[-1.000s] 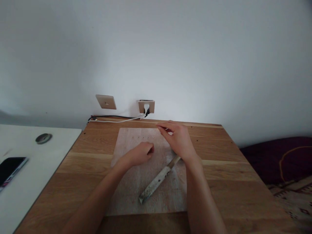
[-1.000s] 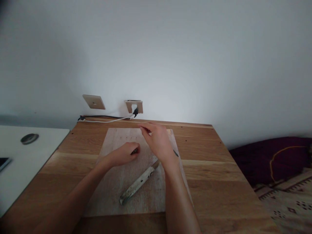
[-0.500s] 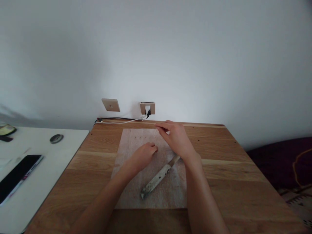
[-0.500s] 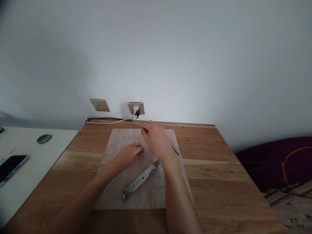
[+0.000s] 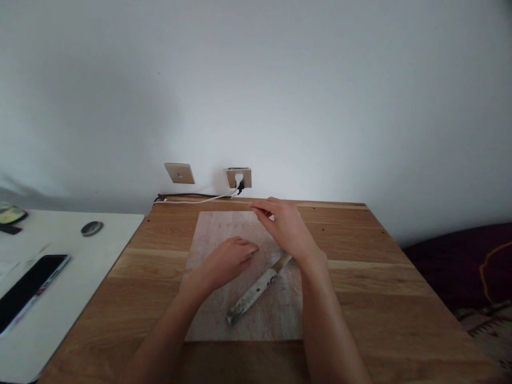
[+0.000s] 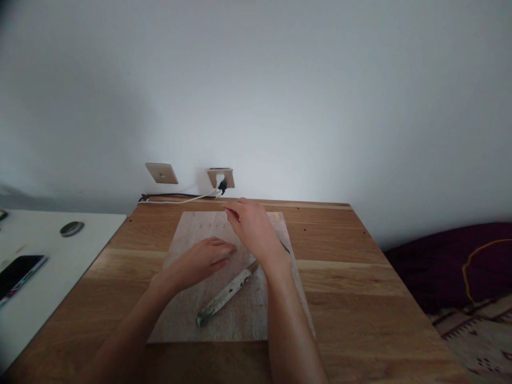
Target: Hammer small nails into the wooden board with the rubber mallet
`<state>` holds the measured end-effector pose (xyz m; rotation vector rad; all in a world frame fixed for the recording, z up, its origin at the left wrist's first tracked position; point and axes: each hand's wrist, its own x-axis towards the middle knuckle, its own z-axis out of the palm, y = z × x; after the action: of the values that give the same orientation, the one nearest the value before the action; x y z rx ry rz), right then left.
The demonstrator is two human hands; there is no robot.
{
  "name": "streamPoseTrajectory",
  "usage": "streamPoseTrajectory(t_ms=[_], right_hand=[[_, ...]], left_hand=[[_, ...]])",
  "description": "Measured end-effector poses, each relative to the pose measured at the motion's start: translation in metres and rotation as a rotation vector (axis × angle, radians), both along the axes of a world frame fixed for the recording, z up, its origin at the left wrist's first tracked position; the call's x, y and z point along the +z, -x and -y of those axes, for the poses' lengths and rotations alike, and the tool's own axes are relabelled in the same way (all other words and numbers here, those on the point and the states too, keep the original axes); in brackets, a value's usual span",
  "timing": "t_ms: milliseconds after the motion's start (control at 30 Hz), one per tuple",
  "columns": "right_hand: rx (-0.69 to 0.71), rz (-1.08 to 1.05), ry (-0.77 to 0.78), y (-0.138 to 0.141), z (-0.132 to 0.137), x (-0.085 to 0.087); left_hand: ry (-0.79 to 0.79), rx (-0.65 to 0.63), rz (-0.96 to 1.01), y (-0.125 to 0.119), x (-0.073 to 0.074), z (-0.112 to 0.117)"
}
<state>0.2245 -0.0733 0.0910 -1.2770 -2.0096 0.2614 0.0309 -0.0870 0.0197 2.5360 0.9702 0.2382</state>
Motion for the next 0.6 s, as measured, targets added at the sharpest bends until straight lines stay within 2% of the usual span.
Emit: streamPoseTrajectory(t_ms=[100,200,300,400,600], right_hand=[[-0.002,-0.020,-0.012,-0.003,0.000,0.000],[-0.013,-0.033,-0.023,-0.007,0.001,0.001],[-0.027,-0.023,-0.034,-0.011,0.004,0.004],[-0.044,-0.045,-0.090,-0.012,0.012,0.010],[-0.106,-0.127,-0.248,-0.007,0.039,0.030]], left_hand=[[-0.004,0.163,0.118,0.020,0.003,0.023],[-0.069,0.308,0.203,0.037,-0.011,0.051],[-0.176,0.299,0.256,0.053,-0.030,0.080],[-0.265,0.342,0.287,0.072,-0.046,0.108],[-0.399,0.424,0.271,0.103,-0.062,0.146]])
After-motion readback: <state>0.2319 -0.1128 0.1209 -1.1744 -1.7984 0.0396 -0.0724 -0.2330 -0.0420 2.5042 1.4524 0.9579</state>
